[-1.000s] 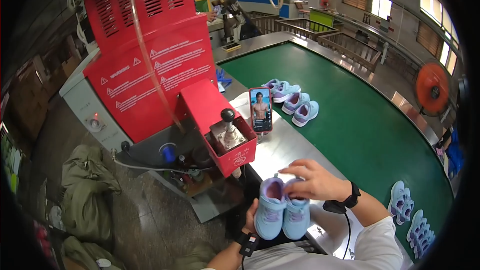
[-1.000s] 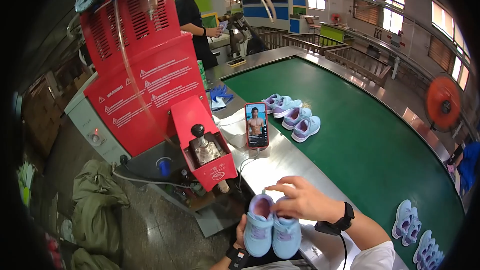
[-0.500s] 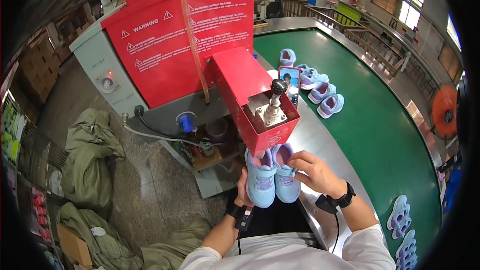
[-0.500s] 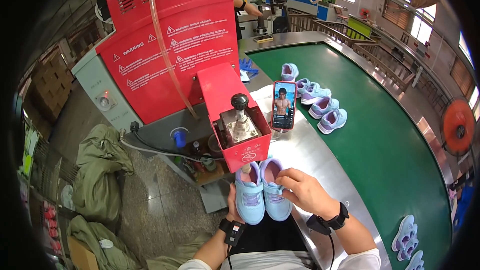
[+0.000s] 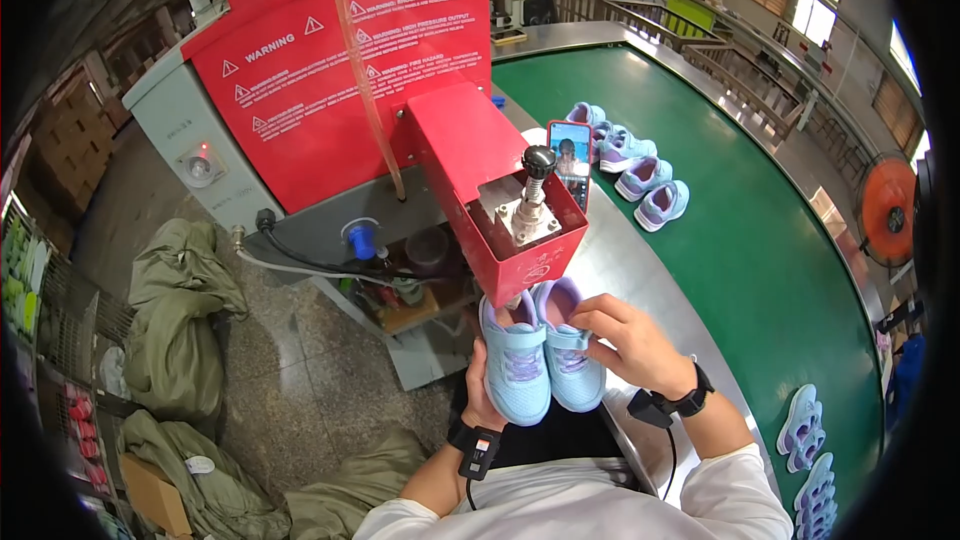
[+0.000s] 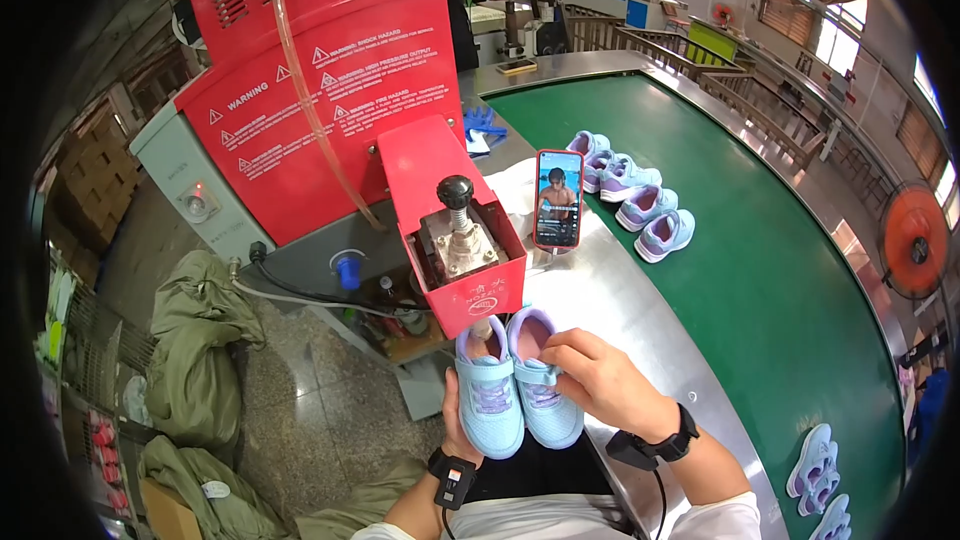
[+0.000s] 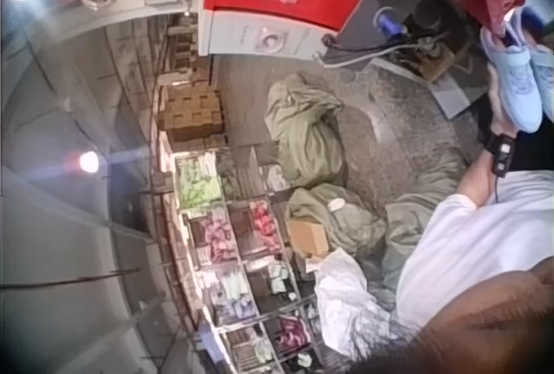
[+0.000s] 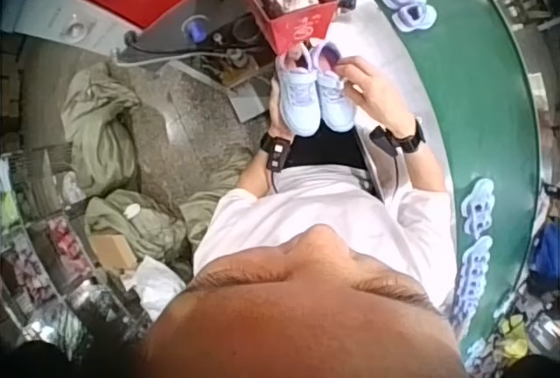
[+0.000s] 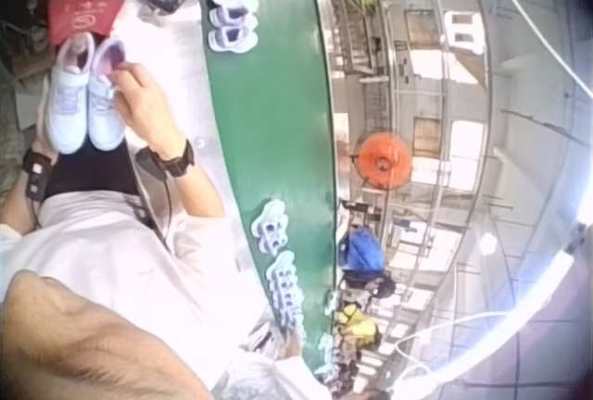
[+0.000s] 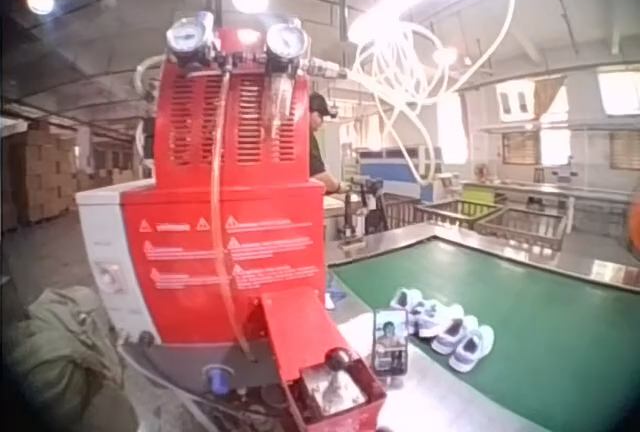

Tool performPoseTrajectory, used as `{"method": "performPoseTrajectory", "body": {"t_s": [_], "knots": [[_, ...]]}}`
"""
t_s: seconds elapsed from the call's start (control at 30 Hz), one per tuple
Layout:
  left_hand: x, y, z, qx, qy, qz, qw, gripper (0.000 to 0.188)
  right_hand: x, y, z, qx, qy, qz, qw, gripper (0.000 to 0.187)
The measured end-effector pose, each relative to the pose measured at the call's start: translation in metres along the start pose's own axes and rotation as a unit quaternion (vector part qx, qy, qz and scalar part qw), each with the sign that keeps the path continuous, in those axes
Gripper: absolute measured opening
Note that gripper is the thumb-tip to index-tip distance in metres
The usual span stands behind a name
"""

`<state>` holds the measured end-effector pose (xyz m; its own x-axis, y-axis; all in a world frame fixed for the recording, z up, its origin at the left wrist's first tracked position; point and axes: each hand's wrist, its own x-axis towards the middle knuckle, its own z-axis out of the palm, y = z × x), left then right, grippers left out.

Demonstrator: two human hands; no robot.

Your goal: The recorder uses a specialized pneumatic testing machine to check the durability or fit of infant shoes on a factory production line.

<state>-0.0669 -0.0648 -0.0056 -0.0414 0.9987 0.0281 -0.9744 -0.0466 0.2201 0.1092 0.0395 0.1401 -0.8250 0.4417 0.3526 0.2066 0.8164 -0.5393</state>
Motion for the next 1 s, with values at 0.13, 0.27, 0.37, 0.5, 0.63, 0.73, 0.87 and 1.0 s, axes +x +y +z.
{"method": "performPoseTrajectory", "body": {"t_s": [0.13, 0.27, 0.37, 0.5, 0.63, 0.73, 0.87, 1.0], "knots": [[-0.006, 0.016, -0.015, 0.002, 0.01, 0.014, 1.0, 0.062, 0.002, 0.003, 0.038, 0.048, 0.023, 0.011, 0.999, 0.037], [-0.01, 0.038, -0.023, 0.011, 0.027, 0.068, 0.997, 0.06, 0.01, -0.003, 0.051, 0.054, 0.029, 0.014, 0.998, 0.038], [-0.001, 0.047, 0.018, 0.055, 0.032, 0.096, 0.993, 0.061, 0.024, -0.005, 0.047, 0.067, 0.047, 0.012, 0.997, 0.037], [-0.008, 0.05, 0.021, 0.096, 0.057, 0.102, 0.988, 0.061, 0.025, -0.01, 0.04, 0.059, 0.055, -0.02, 0.997, 0.037], [-0.021, 0.038, 0.038, 0.087, 0.116, 0.12, 0.982, 0.059, 0.014, -0.016, 0.039, 0.053, 0.047, -0.018, 0.997, 0.036], [-0.022, 0.034, 0.047, 0.08, 0.095, 0.099, 0.987, 0.058, 0.015, -0.014, 0.029, 0.065, 0.043, -0.031, 0.996, 0.035], [-0.02, 0.031, 0.037, 0.063, 0.077, 0.069, 0.993, 0.057, 0.01, -0.005, 0.011, 0.129, -0.059, 0.005, 0.99, 0.033], [-0.031, 0.022, 0.005, 0.014, 0.063, -0.064, 0.996, 0.06, -0.014, 0.014, -0.003, 0.076, -0.153, -0.001, 0.985, 0.032]]}}
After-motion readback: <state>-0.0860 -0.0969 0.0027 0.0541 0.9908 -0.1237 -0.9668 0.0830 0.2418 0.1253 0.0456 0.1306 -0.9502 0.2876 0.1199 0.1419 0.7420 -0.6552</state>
